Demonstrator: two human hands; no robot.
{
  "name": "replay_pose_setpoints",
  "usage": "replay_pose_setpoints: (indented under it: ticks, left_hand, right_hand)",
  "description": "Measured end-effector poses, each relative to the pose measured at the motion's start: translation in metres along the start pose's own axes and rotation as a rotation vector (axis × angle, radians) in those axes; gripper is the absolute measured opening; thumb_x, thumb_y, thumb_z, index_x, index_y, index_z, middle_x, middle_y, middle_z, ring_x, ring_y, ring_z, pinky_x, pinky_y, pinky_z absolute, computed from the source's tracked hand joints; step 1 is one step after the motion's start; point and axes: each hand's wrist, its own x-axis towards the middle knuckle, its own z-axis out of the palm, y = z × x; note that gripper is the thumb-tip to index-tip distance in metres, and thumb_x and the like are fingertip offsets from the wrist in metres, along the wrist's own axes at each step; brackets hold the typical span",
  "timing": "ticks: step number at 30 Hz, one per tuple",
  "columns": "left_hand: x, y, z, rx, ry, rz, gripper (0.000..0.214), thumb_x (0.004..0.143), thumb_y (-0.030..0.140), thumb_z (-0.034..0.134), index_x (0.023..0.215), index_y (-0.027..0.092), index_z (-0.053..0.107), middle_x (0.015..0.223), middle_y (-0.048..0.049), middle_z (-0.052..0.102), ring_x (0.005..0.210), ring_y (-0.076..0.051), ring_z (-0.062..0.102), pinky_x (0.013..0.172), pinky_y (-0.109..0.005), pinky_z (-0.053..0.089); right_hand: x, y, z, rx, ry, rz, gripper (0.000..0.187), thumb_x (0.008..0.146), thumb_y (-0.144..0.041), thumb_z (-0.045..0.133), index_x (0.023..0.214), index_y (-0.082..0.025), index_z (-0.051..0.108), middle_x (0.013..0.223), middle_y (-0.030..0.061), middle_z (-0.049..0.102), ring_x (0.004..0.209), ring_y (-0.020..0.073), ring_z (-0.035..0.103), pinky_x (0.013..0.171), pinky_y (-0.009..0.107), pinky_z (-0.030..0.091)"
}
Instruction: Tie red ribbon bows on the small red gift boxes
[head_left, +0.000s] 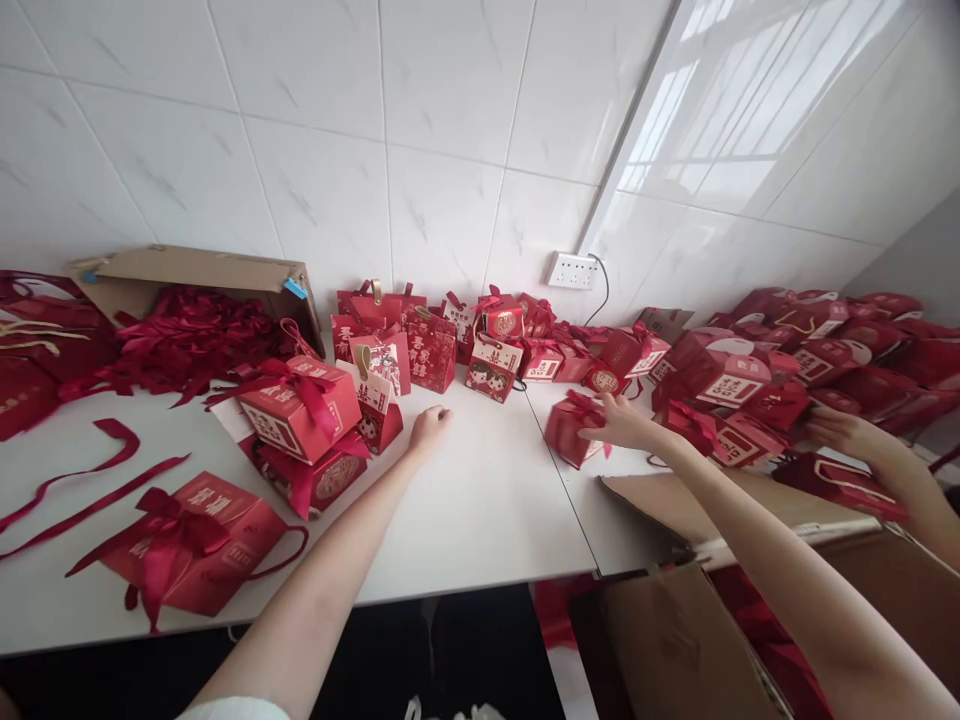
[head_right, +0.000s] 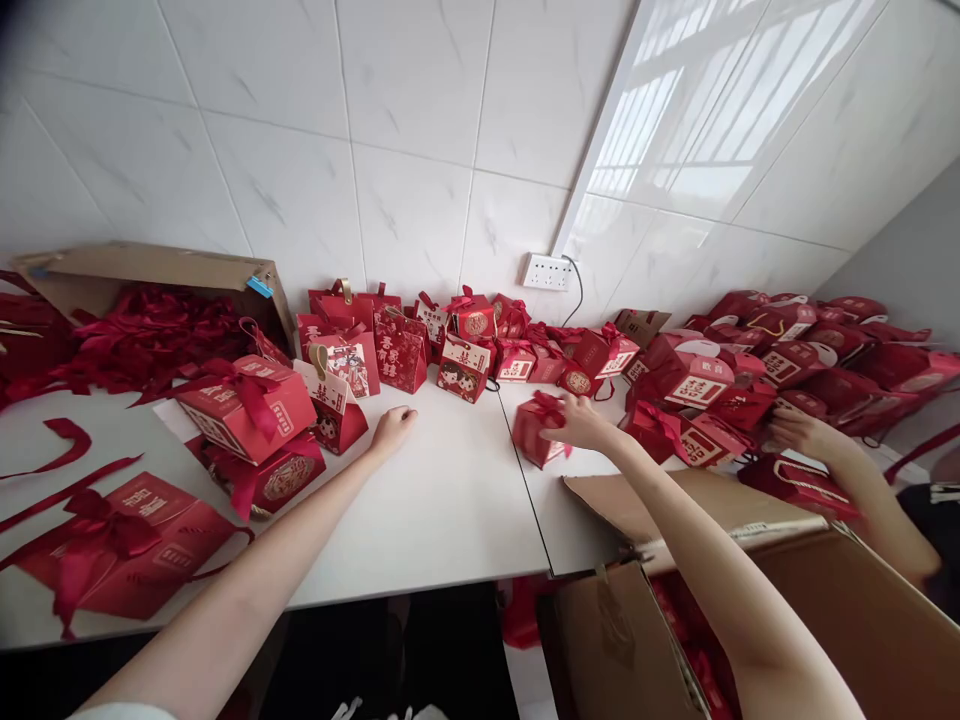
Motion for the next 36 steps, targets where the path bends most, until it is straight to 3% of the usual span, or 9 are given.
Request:
replay_pose_setpoints:
  ticks: [6,9,11,16,21,25,28,32,36]
  left_hand:
    - [-0.027,-0.003,-0.005,-0.144,-0.004,0.05,0.032,0.089,0.034,0.053,0.115,0.016,0.054,0.115,-0.0083,0.057,0.099,-0.02,0.059,0.082,-0.039,0.052]
    - [-0.058,-0.012,-0.022,-0.213,0.045,0.082,0.033,0.086,0.036,0.056,0.116,0.021,0.054,0.116,-0.0079,0.057,0.103,-0.021,0.057,0.08,-0.038,0.053]
    - [-0.082,-0.02,-0.04,-0.268,0.055,0.104,0.034,0.087,0.039,0.054,0.115,0.019,0.055,0.115,-0.0084,0.058,0.102,-0.021,0.058,0.081,-0.039,0.052]
    - [-0.142,-0.025,-0.078,-0.337,0.056,0.142,0.04,0.089,0.05,0.038,0.102,0.018,0.059,0.108,-0.0084,0.064,0.106,-0.025,0.059,0.09,-0.04,0.048]
    - [-0.18,-0.004,-0.083,-0.164,0.119,0.388,0.047,0.08,0.048,0.053,0.118,0.022,0.047,0.127,-0.0107,0.051,0.124,-0.027,0.045,0.105,-0.045,0.036]
    - [-0.191,0.001,-0.08,-0.082,0.223,0.504,0.051,0.079,0.046,0.056,0.122,0.023,0.042,0.131,-0.012,0.044,0.127,-0.029,0.04,0.106,-0.047,0.033]
    - [-0.192,-0.004,-0.079,-0.114,0.192,0.468,0.05,0.08,0.045,0.056,0.123,0.023,0.042,0.133,-0.0114,0.044,0.128,-0.029,0.039,0.108,-0.049,0.03]
    - [-0.184,-0.011,-0.073,-0.256,-0.022,0.352,0.053,0.082,0.043,0.055,0.128,0.023,0.039,0.139,-0.0096,0.042,0.131,-0.028,0.037,0.109,-0.045,0.031]
    - [-0.17,-0.011,-0.069,-0.41,-0.22,0.322,0.063,0.082,0.039,0.054,0.138,0.022,0.031,0.146,-0.0091,0.035,0.13,-0.028,0.039,0.107,-0.04,0.036]
  right_hand:
    - [-0.06,-0.076,-0.006,0.39,-0.217,-0.857,0.089,0.065,-0.033,0.071,0.14,-0.019,0.026,0.134,0.0125,0.043,0.118,0.0236,0.05,0.096,0.032,0.041]
    - [-0.079,-0.109,0.01,0.393,-0.215,-1.095,0.088,0.066,-0.026,0.073,0.14,-0.021,0.026,0.135,0.0135,0.04,0.117,0.0243,0.051,0.096,0.035,0.042]
    - [-0.089,-0.125,0.021,0.345,-0.142,-1.086,0.09,0.064,-0.031,0.075,0.139,-0.017,0.028,0.131,0.0167,0.04,0.104,0.0255,0.059,0.088,0.038,0.047]
    - [-0.115,-0.153,0.026,0.044,0.041,-0.84,0.096,0.06,-0.053,0.077,0.136,-0.009,0.037,0.107,0.0207,0.055,0.079,0.0308,0.064,0.062,0.039,0.051]
    - [-0.134,-0.18,-0.001,-0.118,0.019,-0.71,0.112,0.052,-0.073,0.069,0.137,-0.008,0.037,0.079,0.0176,0.065,0.059,0.0273,0.063,0.052,0.036,0.047]
    - [-0.13,-0.18,-0.04,-0.034,-0.187,-0.71,0.084,0.071,-0.074,0.051,0.125,-0.009,0.051,0.071,0.0137,0.066,0.065,0.0286,0.065,0.057,0.036,0.046]
    - [-0.117,-0.164,-0.051,0.101,-0.139,-0.541,0.064,0.084,-0.066,0.041,0.117,-0.014,0.056,0.085,0.0142,0.068,0.081,0.029,0.065,0.066,0.036,0.046]
    - [-0.105,-0.148,-0.022,0.332,-0.116,-0.413,0.048,0.089,-0.057,0.039,0.106,-0.017,0.059,0.093,0.011,0.069,0.086,0.0233,0.063,0.07,0.03,0.043]
    - [-0.111,-0.147,0.013,0.525,-0.172,-0.421,0.037,0.088,-0.051,0.042,0.078,-0.019,0.057,0.079,0.0067,0.067,0.07,0.0178,0.06,0.06,0.026,0.039]
